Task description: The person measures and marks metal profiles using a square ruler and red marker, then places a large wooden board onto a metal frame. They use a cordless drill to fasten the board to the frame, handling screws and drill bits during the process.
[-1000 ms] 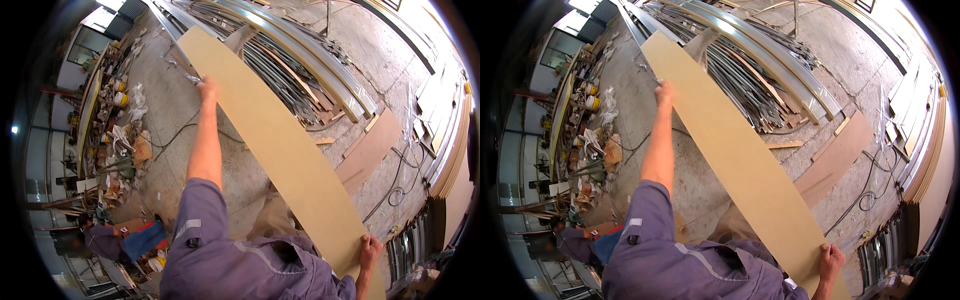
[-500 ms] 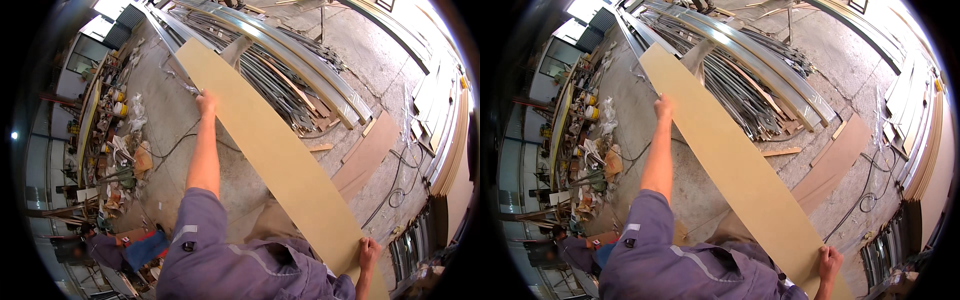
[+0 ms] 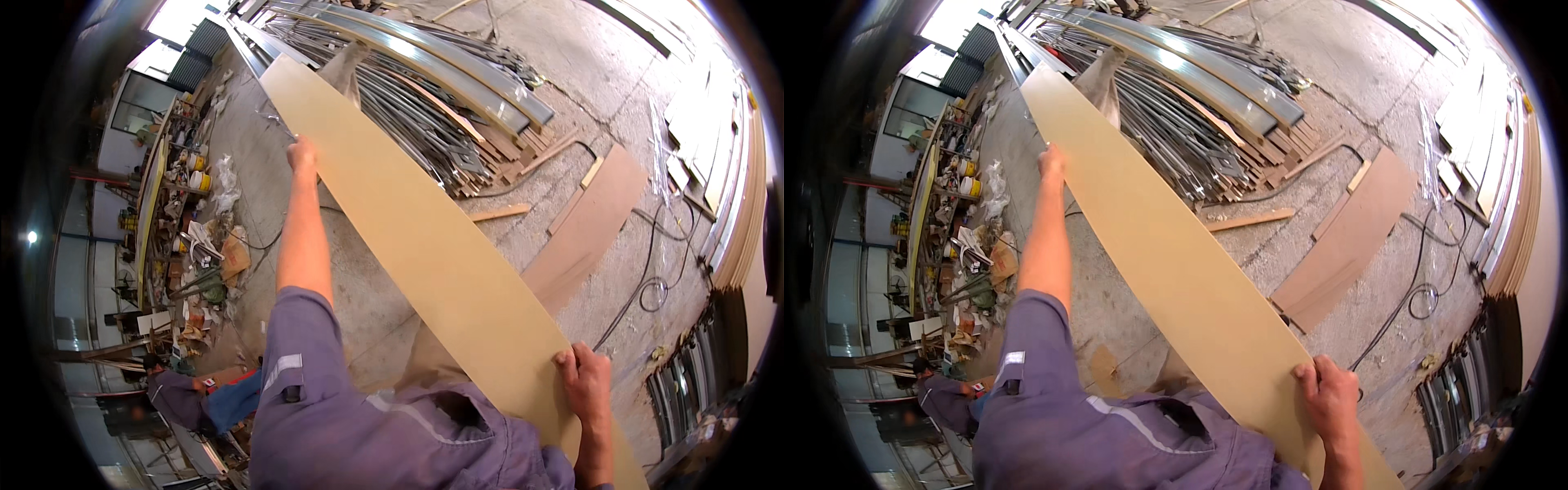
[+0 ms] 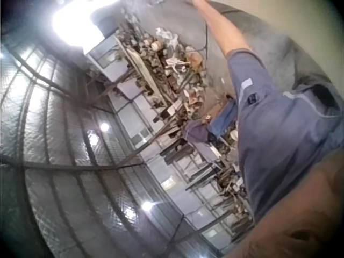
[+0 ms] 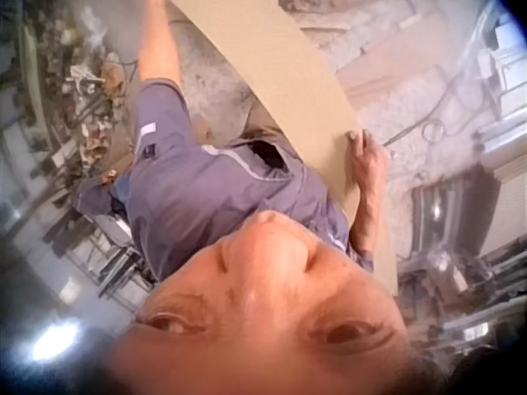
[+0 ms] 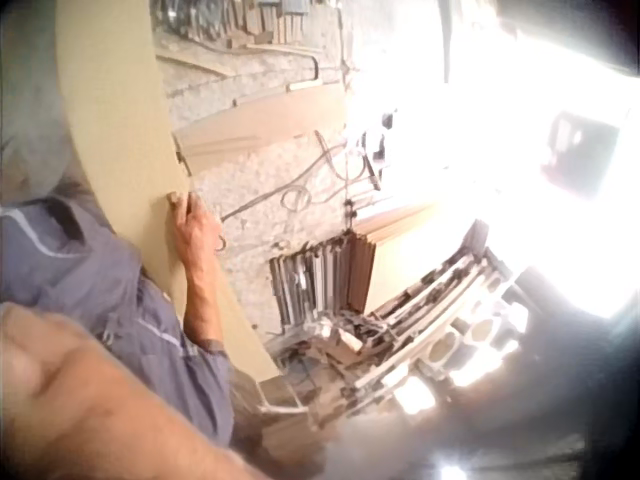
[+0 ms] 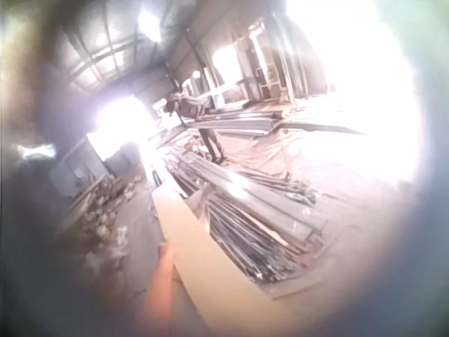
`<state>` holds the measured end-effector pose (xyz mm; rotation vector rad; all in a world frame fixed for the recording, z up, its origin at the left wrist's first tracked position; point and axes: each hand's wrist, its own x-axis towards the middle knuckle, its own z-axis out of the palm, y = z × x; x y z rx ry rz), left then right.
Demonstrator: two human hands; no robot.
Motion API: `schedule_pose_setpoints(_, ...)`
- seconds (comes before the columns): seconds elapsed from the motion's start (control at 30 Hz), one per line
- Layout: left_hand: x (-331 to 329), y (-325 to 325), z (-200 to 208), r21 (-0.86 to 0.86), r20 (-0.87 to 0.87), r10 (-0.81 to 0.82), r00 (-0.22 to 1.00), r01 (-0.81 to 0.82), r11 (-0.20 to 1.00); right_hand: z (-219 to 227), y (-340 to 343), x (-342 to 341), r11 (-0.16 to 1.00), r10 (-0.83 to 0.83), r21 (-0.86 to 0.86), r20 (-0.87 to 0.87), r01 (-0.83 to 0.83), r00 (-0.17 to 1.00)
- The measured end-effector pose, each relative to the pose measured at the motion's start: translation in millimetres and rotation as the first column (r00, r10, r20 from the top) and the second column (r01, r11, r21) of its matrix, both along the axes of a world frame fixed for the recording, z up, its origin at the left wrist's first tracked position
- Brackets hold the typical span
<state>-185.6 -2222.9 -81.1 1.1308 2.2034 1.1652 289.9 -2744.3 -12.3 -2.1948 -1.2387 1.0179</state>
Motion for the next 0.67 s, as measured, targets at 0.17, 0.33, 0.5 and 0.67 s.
schedule_pose_setpoints(0.17,13,-37,-27,0.046,-0.172,0.002,0.985,0.006,0.999,-22,-40,8,0.994,0.049,0.092,0.023,-0.051,0.999)
schedule_pose_setpoints(0.33,100,-160,-31,0.058,-0.1,-0.015,0.995,0.02,0.998,-48,-161,73,0.98,0.027,0.181,0.271,-0.079,0.962)
schedule_pose_setpoints(0.5,160,-325,-2,0.024,0.342,-0.151,0.928,0.152,0.988,-13,-292,125,0.964,-0.216,-0.142,0.076,0.225,0.973)
schedule_pose_setpoints(0.67,170,-363,42,0.045,0.477,-0.293,0.828,0.31,0.95,20,-346,114,0.946,-0.292,-0.111,0.114,0.304,0.95)
